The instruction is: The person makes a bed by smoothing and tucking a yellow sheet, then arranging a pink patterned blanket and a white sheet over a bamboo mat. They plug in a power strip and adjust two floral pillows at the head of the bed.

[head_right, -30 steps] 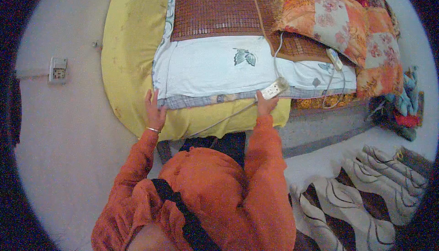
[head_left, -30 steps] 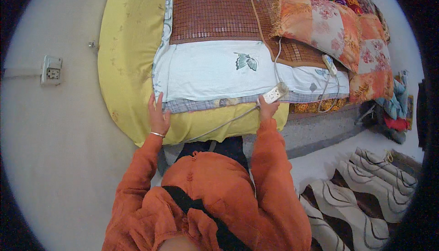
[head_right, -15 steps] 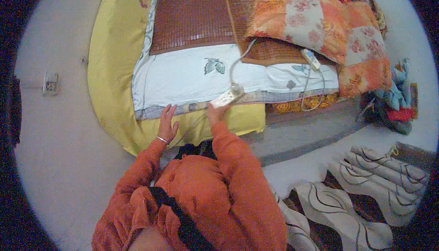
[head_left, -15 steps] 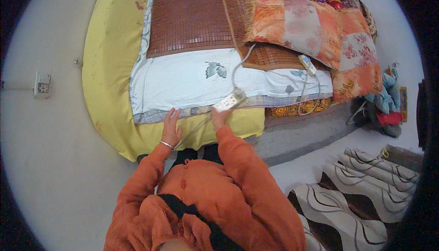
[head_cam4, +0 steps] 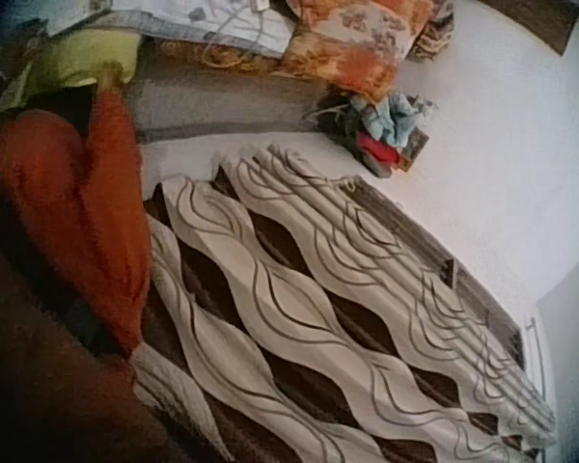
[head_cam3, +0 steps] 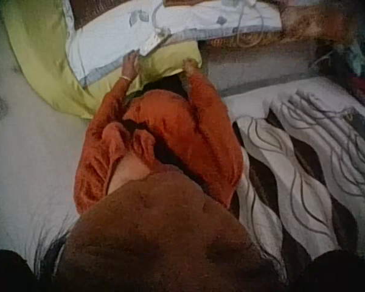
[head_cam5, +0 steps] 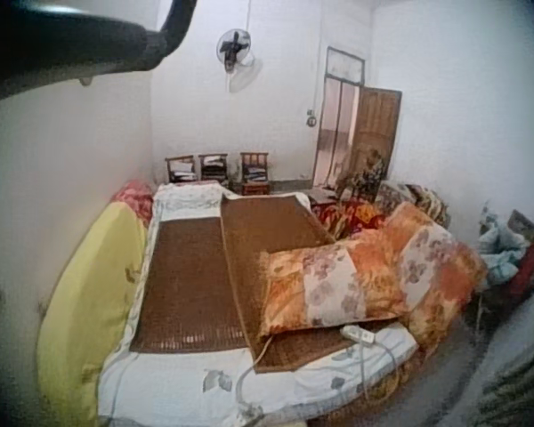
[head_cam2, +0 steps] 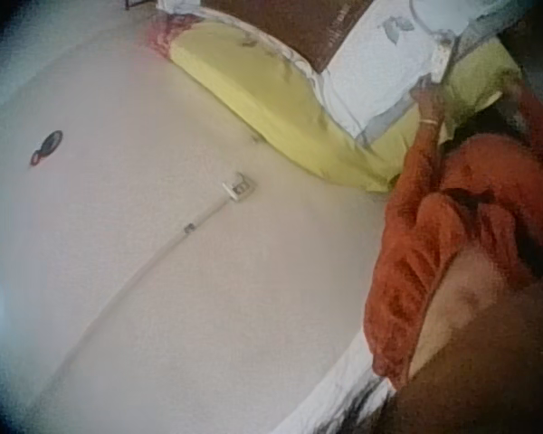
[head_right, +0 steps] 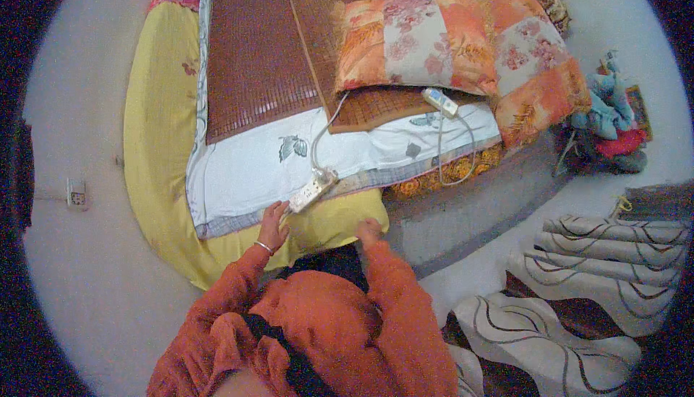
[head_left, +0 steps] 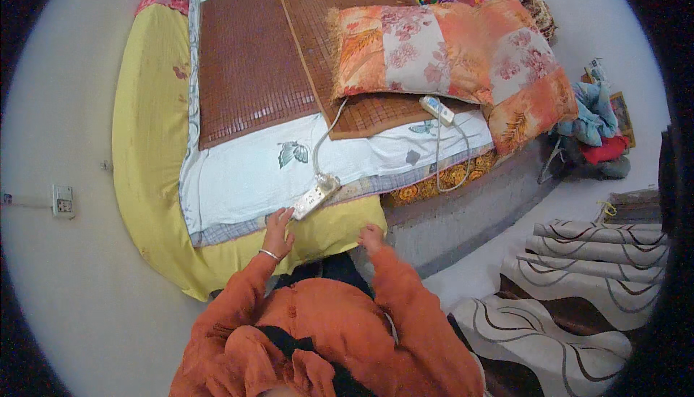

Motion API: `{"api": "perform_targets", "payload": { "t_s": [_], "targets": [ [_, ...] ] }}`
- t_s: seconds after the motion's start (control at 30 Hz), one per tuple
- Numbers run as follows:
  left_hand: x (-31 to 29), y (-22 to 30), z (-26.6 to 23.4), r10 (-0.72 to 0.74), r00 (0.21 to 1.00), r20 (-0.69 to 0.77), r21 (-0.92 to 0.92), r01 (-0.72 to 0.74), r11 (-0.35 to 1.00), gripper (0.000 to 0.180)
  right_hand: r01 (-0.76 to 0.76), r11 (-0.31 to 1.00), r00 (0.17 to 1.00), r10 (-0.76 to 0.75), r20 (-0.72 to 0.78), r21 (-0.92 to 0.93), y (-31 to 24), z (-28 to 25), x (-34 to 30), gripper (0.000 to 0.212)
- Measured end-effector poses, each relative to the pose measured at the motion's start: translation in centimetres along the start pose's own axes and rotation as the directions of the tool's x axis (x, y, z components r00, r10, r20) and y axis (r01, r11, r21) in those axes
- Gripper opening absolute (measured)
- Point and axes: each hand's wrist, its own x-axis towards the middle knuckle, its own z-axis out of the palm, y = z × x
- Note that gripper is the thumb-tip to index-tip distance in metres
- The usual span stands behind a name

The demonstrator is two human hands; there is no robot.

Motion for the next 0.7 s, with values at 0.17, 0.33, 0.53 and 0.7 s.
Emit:
{"api": "perform_targets", "payload": {
  "t_s": [0.17,0.33,0.53,0.7],
  "targets": [
    [1.3,-1.2,0.7,0.037,0.997,0.072,0.024,-0.039,0.999,0.065,0.047,0.957,0.989,-0.005,-0.146,0.286,-2.8,-3.9,-1.7,0.021],
    [2.4,-2.2,2.2,0.097,0.995,0.030,-0.071,-0.095,0.993,0.059,0.097,0.900,0.985,-0.026,-0.170,0.426,-7.5,-3.5,-4.4,0.018],
    [4.3,-3.1,1.9,0.064,0.998,-0.004,-0.077,-0.064,0.995,0.058,0.263,0.798,0.965,-0.212,-0.156,0.542,-11.9,-2.0,-0.8,0.016],
    [7.4,-2.5,2.7,0.052,0.998,-0.040,-0.082,-0.056,0.995,0.057,0.246,0.797,0.967,-0.240,-0.085,0.551,-20.2,-4.6,0.8,0.022]
  ]
}}
